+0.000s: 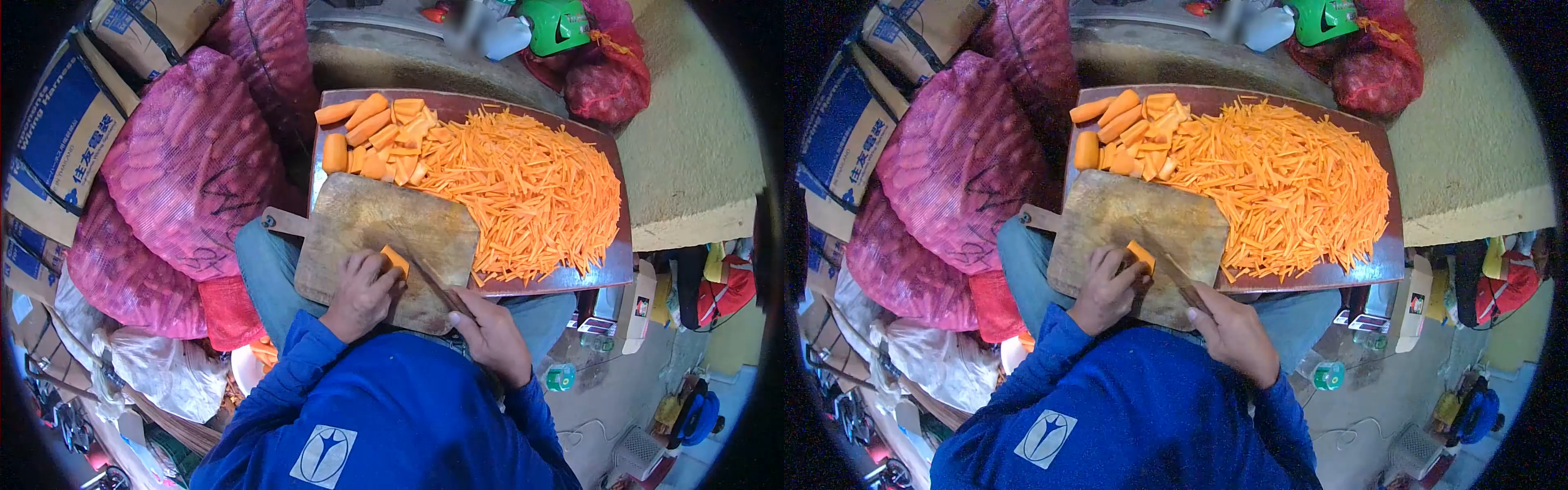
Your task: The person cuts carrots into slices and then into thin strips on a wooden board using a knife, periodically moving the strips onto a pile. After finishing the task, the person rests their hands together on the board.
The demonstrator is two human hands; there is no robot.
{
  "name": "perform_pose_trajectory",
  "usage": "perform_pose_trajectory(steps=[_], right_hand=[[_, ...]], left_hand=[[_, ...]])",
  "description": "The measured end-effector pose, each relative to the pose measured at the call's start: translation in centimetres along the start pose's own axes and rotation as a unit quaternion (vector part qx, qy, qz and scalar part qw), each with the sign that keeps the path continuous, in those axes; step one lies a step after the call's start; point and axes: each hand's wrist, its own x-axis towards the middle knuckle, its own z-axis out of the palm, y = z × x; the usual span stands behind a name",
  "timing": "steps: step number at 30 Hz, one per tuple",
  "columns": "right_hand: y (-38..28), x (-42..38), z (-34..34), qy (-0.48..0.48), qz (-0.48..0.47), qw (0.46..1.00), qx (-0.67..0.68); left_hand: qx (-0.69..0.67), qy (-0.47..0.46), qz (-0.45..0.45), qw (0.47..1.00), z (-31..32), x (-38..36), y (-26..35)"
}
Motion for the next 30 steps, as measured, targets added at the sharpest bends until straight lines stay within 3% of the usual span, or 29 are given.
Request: perform_pose_trajectory(steps=[9, 11, 30], right_hand=[[-1.4, 1.0, 0.7, -0.096, -0.023, 0.994, -0.050], [-1.7, 1.0, 0.4, -0.131, 0.014, 0.989, -0.075], [-1.8, 2.2, 0.9, -0.150, 0.030, 0.983, -0.097]], left_hand=[[0.030, -0.018, -0.019, 0.999, -0.2, -0.2, -0.4], [0.047, -0.015, 0.002, 0.999, -0.4, -0.2, -0.2], [0.050, -0.010, 0.001, 0.999, -0.3, -0.1, -0.4]])
